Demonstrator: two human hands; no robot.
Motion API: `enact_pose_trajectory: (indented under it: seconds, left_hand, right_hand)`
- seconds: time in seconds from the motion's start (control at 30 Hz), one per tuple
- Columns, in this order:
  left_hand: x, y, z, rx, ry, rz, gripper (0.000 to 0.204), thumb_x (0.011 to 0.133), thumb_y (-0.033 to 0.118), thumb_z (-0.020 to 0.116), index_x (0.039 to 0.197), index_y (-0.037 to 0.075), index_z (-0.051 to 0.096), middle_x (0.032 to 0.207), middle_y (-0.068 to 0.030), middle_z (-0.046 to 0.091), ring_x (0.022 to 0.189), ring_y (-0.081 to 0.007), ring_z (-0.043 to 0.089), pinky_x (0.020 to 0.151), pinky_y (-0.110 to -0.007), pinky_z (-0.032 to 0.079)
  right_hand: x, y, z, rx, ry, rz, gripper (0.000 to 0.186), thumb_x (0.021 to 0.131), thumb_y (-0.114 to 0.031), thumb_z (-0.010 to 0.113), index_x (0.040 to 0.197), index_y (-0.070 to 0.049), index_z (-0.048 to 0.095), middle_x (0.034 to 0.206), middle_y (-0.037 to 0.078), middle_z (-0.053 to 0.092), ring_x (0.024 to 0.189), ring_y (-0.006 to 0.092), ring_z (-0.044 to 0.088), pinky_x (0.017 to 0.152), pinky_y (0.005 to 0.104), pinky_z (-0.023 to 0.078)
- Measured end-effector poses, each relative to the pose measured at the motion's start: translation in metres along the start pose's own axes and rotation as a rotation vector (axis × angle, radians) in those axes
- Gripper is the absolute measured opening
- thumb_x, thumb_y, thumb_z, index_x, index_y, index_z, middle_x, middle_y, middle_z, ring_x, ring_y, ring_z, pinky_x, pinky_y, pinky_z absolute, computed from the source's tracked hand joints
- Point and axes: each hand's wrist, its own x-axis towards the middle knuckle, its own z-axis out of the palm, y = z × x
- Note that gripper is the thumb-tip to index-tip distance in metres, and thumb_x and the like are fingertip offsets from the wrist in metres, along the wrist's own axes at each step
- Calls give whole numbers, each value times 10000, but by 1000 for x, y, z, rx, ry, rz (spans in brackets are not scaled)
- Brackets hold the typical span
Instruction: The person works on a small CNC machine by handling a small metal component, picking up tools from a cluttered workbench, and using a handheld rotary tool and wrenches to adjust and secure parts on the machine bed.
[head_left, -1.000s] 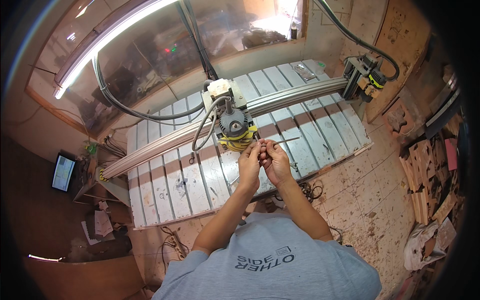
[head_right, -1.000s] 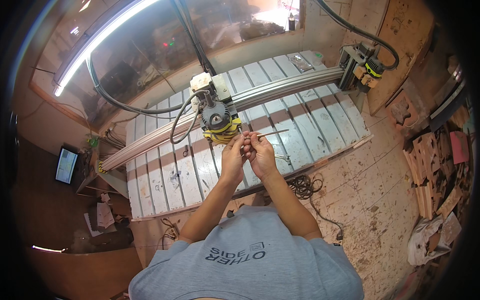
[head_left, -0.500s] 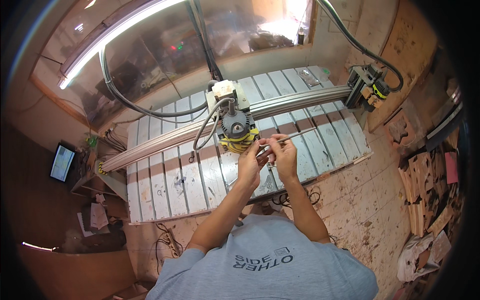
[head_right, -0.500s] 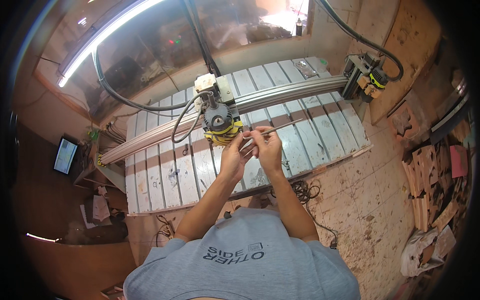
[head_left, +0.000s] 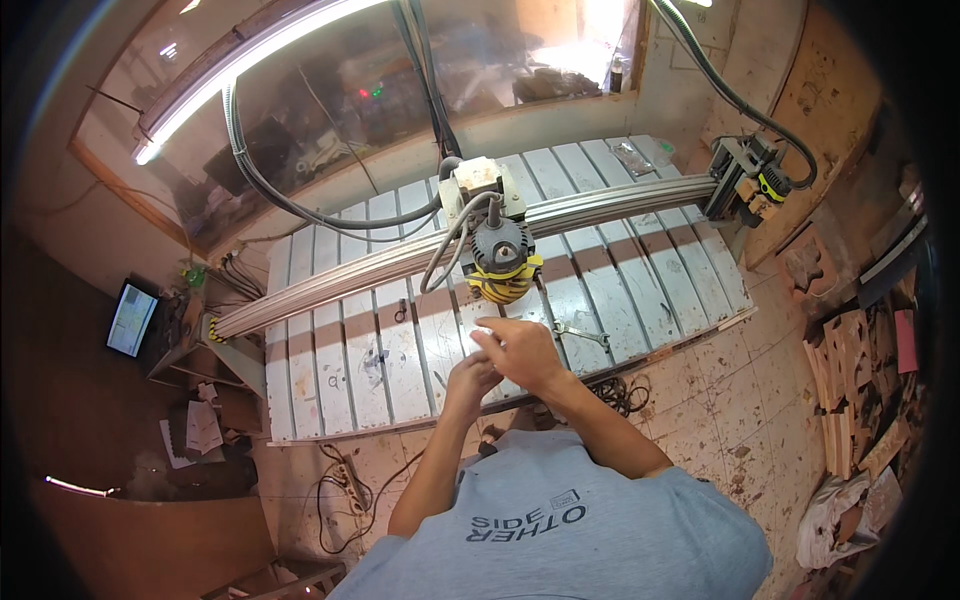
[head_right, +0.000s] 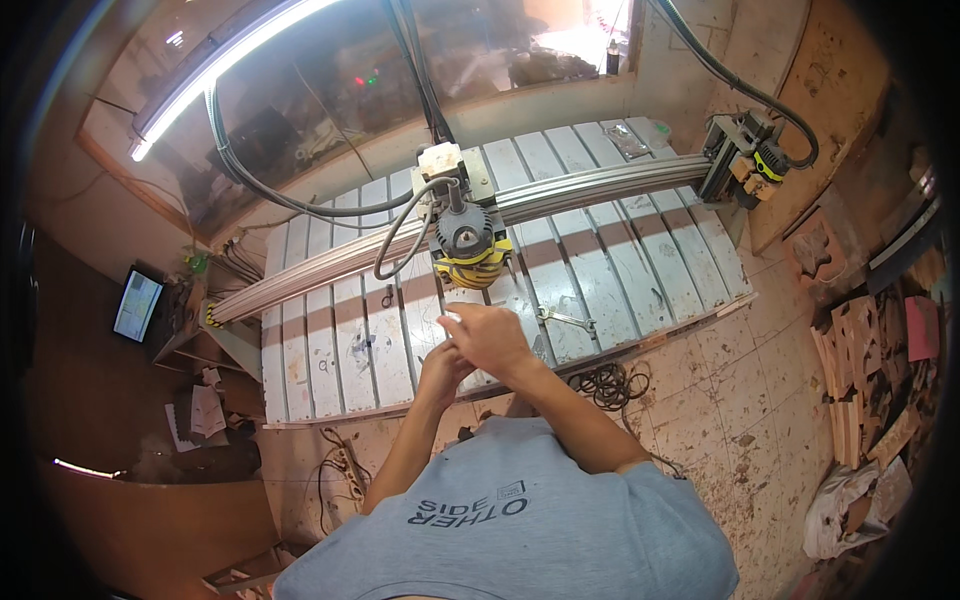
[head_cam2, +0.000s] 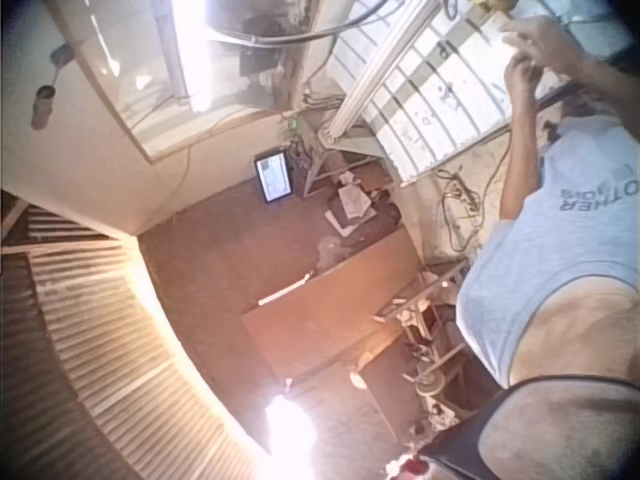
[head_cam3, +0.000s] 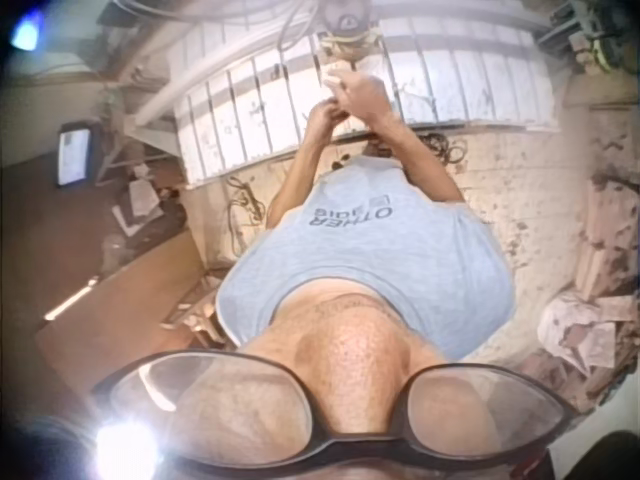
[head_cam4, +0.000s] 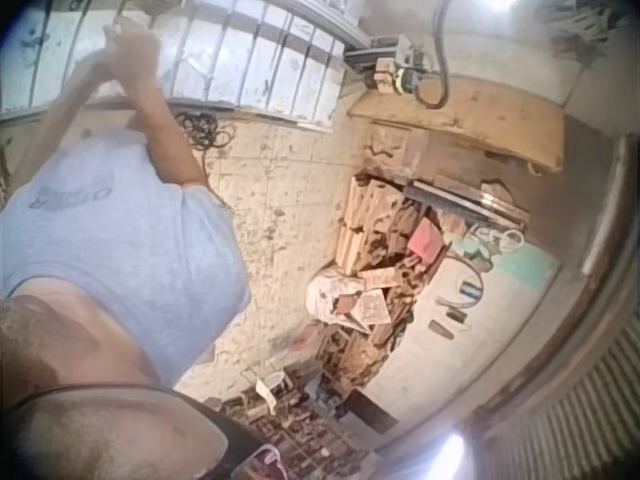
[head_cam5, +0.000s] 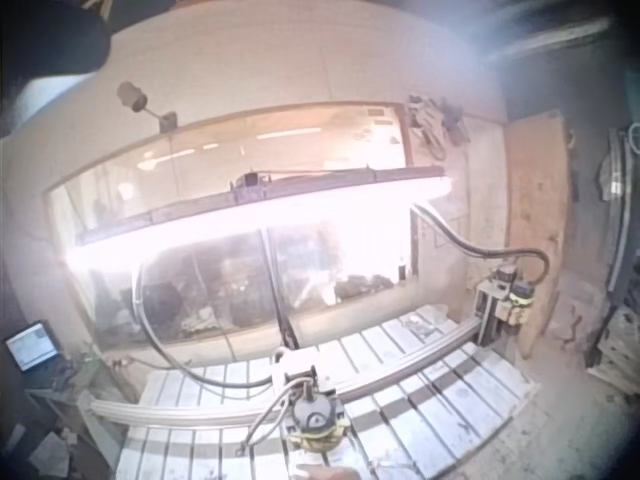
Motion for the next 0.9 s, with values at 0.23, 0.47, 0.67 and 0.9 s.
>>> enact_pose_trajectory:
  seconds: [0.23,0.47,0.67,0.9]
  left_hand:
    - [-26,-23,-39,32,84,-174,372,950,91,479,1286,-47,561,1246,-144,660,1022,-243,665,907,-377,526]
    - [-12,-7,-11,84,-41,-152,374,996,201,522,1285,-34,552,1235,-146,662,1048,-237,664,939,-362,518]
    - [-3,17,33,114,-165,-66,413,1034,284,507,1302,-27,552,1239,-153,657,1058,-236,668,949,-346,516]
    - [15,29,94,98,-168,138,408,1056,327,496,1296,14,605,1060,-49,675,875,-105,630,815,-255,524]
  right_hand:
    - [-26,65,-34,1409,129,620,477,996,-441,576,1237,-31,609,934,47,676,650,103,614,529,208,470]
    - [-2,59,-29,1472,408,658,262,1019,-294,581,1040,-36,621,856,49,666,671,87,626,537,208,511]
    - [-1,56,-25,1391,462,530,242,1035,-251,541,1019,-13,582,810,86,670,621,115,645,555,233,558]
    - [-11,50,-25,1220,422,508,248,1048,-273,518,1005,-31,545,745,72,660,554,105,619,467,229,505]
